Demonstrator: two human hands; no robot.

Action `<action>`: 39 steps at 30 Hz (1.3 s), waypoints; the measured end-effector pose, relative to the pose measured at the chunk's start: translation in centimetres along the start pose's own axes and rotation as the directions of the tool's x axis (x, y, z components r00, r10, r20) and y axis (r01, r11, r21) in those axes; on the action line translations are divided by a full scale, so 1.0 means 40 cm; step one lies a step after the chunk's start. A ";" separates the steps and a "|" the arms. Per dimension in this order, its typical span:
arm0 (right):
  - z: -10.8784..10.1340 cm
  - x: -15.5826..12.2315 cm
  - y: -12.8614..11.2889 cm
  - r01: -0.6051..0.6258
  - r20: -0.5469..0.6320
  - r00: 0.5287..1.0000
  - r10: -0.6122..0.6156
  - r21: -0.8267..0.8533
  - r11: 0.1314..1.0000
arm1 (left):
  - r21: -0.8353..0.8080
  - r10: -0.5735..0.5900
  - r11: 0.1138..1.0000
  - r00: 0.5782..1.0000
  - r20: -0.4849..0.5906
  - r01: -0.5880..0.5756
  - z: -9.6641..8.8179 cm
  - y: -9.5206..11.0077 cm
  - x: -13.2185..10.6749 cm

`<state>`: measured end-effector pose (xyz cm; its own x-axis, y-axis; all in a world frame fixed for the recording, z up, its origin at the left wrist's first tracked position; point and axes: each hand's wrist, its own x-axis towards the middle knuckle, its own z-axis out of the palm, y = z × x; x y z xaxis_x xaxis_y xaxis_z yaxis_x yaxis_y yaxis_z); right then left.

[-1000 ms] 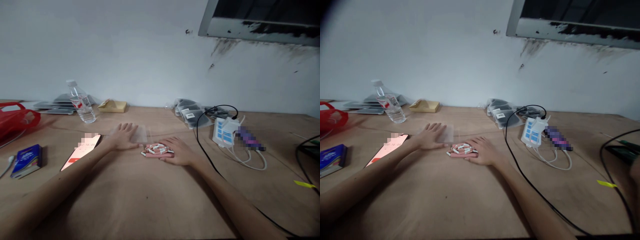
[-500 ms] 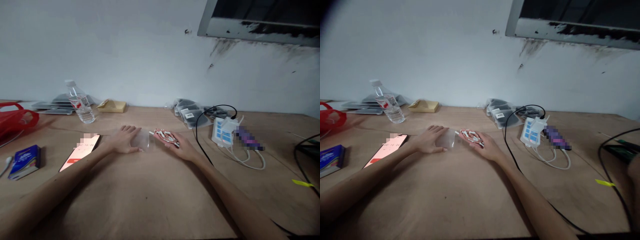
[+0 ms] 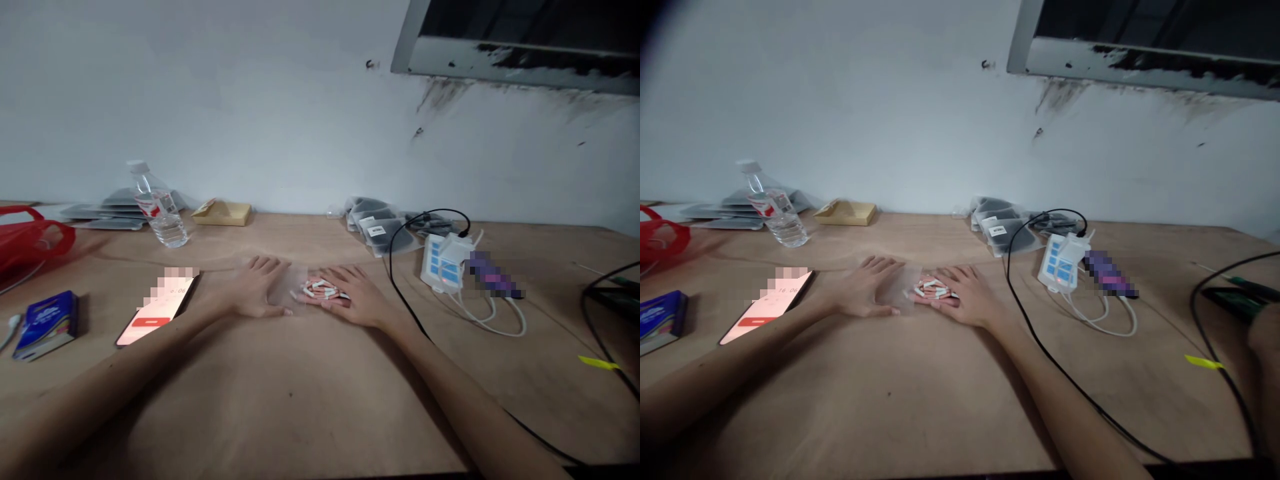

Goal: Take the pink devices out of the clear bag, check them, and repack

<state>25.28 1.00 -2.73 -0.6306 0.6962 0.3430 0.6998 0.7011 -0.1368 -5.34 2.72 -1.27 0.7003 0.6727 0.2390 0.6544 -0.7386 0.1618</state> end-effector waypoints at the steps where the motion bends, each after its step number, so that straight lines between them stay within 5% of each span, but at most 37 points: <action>1: 0.005 -0.001 -0.002 -0.003 -0.007 1.000 0.003 -0.002 1.000 | 0.003 -0.003 1.000 1.000 -0.002 0.003 0.005 0.005 0.000; 7: 0.028 0.002 -0.012 -0.058 -0.065 0.996 0.062 0.067 0.996 | 0.057 -0.050 0.997 0.999 0.007 0.050 0.017 0.020 -0.002; 16: 0.035 0.004 -0.012 0.061 -0.086 0.995 -0.053 0.093 0.994 | 0.038 -0.051 0.998 0.998 -0.048 0.053 0.011 0.022 0.001; 25: 0.025 0.011 -0.010 0.038 0.000 0.999 -0.038 0.063 0.997 | 0.029 -0.043 0.999 0.999 -0.023 0.044 0.005 0.022 0.003; 33: 0.079 0.019 -0.069 -0.110 -0.226 0.943 0.244 0.481 0.870 | 0.066 -0.025 0.998 1.000 -0.015 0.026 0.027 0.049 0.006; 39: 0.080 0.011 -0.027 -0.225 -0.231 0.907 0.352 0.440 0.869 | 0.073 -0.069 0.995 0.998 -0.011 0.069 0.023 0.039 0.011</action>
<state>23.18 1.06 -5.39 -0.2485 0.8427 0.4776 0.6025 0.5206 -0.6050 -3.74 1.93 -1.81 0.6506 0.7213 0.2374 0.7203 -0.6852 0.1079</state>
